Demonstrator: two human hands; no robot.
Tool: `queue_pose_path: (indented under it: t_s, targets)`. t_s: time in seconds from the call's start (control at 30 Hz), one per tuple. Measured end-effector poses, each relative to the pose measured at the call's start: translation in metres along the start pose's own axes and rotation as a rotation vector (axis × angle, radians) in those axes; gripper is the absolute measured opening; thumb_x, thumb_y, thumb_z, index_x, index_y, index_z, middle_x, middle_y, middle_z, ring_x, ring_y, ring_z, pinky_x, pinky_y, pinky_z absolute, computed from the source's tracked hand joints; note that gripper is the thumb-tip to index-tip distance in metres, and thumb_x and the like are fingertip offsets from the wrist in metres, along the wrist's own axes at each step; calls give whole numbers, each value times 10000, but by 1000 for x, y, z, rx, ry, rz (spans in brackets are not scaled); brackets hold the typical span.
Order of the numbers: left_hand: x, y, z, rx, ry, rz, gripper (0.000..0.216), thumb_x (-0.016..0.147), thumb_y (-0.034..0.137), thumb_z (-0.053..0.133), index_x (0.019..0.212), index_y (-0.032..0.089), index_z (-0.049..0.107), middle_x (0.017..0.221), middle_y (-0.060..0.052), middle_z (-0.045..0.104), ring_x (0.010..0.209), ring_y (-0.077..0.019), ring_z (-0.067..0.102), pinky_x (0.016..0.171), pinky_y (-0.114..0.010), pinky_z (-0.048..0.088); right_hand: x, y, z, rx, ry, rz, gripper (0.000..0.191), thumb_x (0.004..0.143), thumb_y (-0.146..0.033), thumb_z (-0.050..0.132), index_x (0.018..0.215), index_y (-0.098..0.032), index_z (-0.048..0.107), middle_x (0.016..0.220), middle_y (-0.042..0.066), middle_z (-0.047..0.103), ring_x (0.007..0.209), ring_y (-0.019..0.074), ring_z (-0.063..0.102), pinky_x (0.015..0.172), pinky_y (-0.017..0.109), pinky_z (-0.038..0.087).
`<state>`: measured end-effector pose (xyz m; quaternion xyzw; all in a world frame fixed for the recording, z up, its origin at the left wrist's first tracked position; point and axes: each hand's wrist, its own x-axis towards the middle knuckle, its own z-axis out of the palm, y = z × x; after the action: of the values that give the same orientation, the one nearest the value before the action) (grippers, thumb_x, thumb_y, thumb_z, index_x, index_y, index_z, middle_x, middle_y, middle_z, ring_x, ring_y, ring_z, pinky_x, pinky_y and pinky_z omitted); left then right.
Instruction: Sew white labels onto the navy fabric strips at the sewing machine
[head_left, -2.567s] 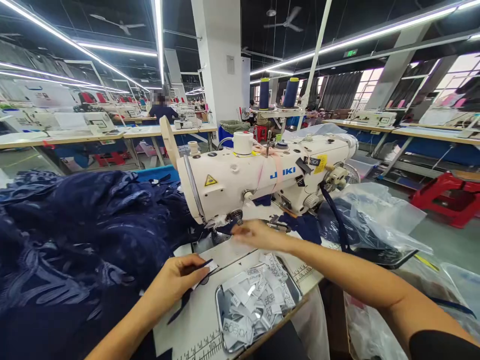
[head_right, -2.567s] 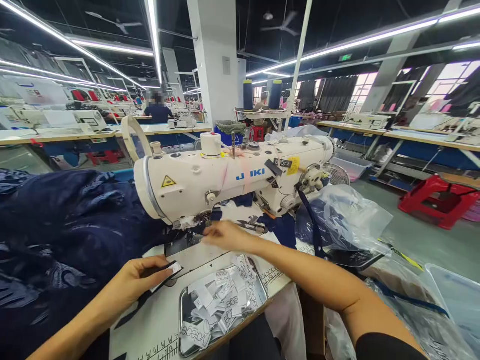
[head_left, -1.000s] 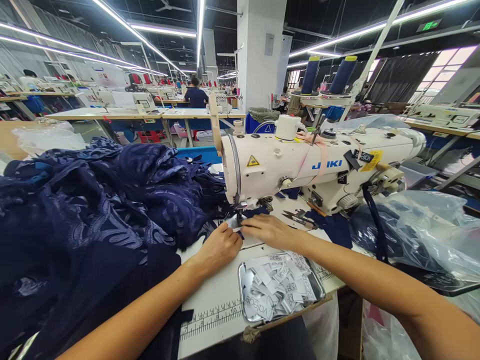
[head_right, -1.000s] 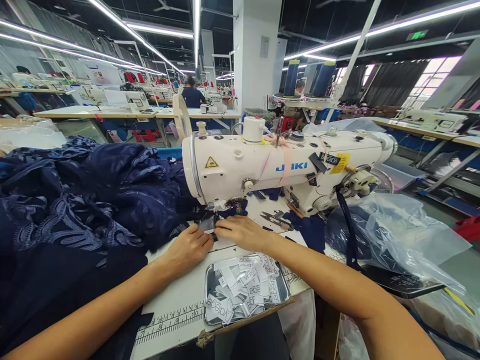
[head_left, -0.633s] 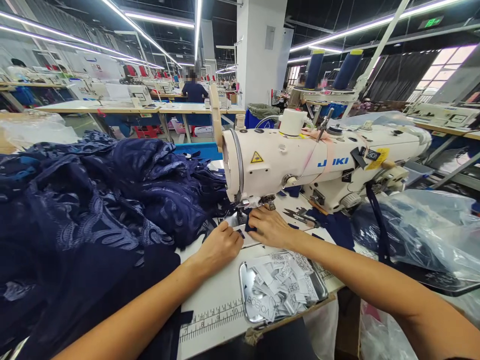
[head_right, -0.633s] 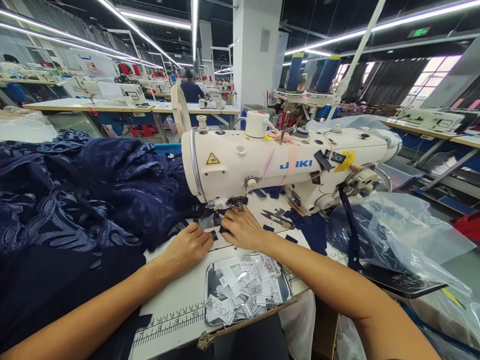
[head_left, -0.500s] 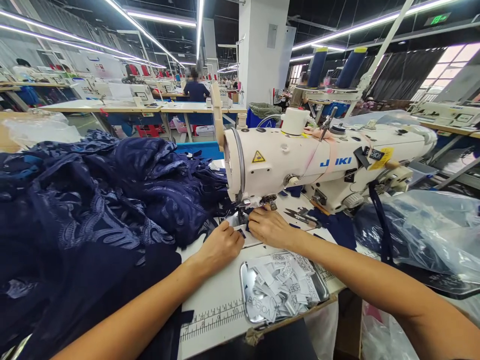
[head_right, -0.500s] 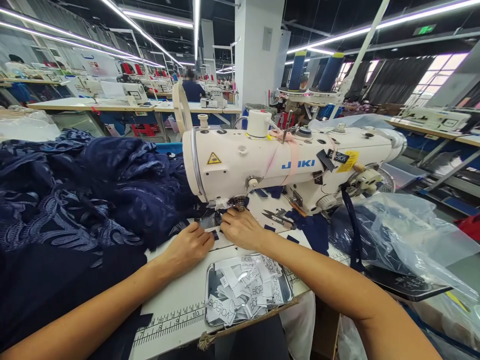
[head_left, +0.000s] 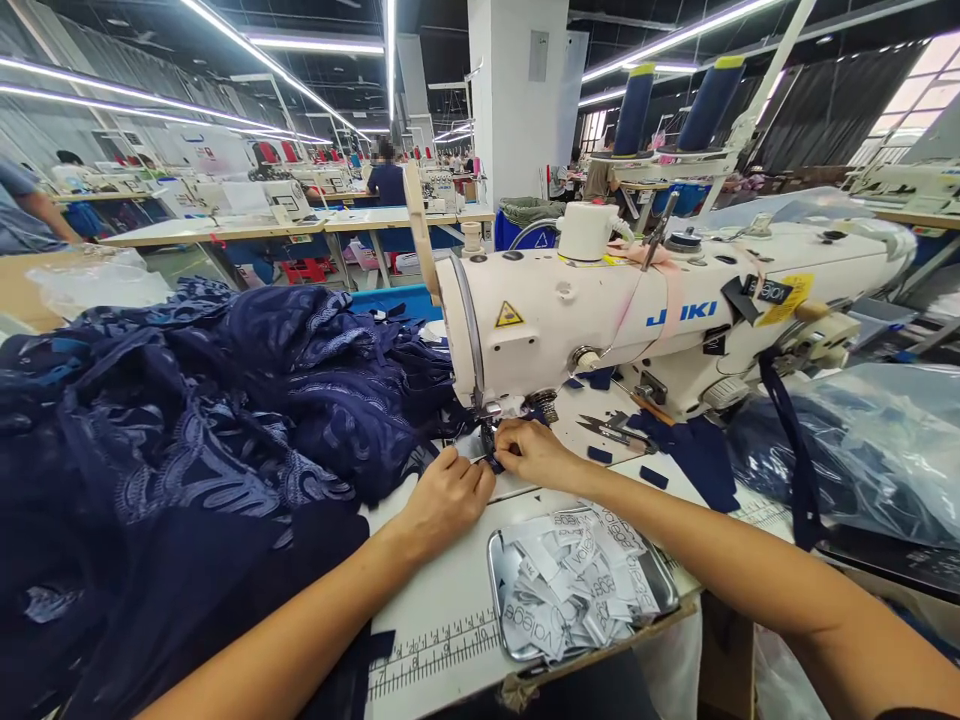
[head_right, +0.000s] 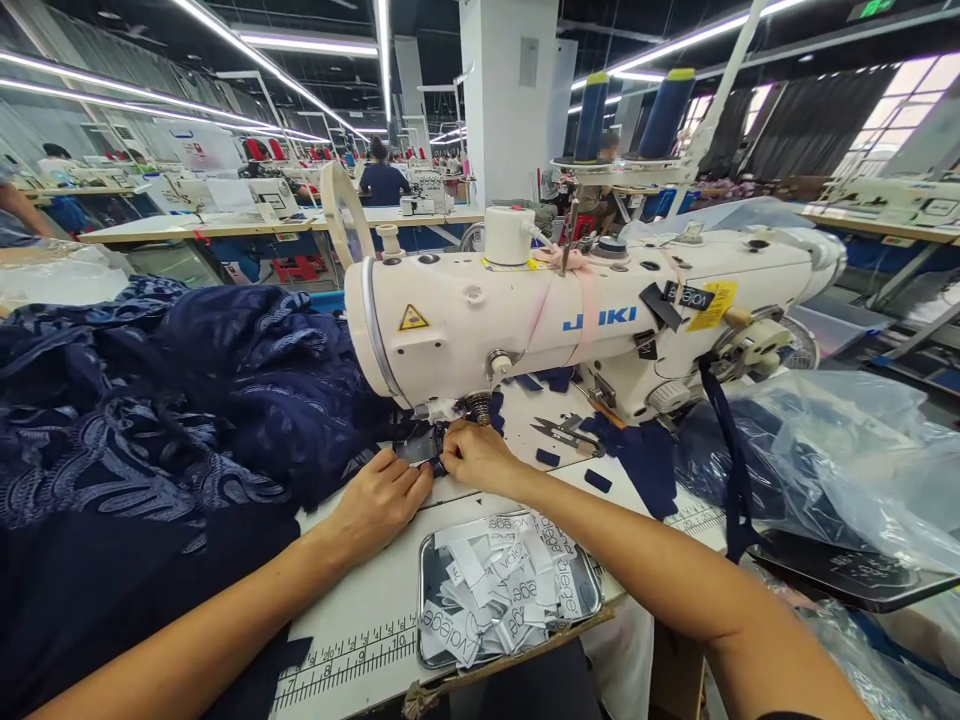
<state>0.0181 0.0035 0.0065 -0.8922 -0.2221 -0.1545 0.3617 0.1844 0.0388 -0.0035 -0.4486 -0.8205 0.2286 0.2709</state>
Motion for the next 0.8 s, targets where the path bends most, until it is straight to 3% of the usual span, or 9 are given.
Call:
queue_pose_path:
  t_s: [0.5, 0.7, 0.8]
  targets:
    - [2, -1, 3, -72, -85, 32, 251, 813, 16, 351, 788, 65, 596, 545, -33, 552, 499, -152, 489, 543, -296, 328, -4, -3, 0, -11, 32, 14, 202, 713, -55, 567, 544, -148, 508, 703, -18, 545, 676, 103, 505, 646, 233, 346]
    - [3, 0, 3, -132, -164, 23, 234, 807, 21, 363, 734, 94, 572, 563, -38, 552, 506, -164, 481, 554, -314, 326, -10, -1, -8, 26, -66, -31, 138, 784, -88, 545, 764, -167, 656, 852, 18, 606, 825, 141, 544, 757, 289, 402]
    - [3, 1, 5, -141, -175, 8, 226, 803, 27, 376, 701, 107, 562, 558, -36, 550, 512, -169, 489, 562, -319, 329, -18, -6, -10, -116, -102, -100, 167, 794, -106, 549, 877, -190, 667, 959, 31, 598, 904, 179, 516, 808, 348, 400]
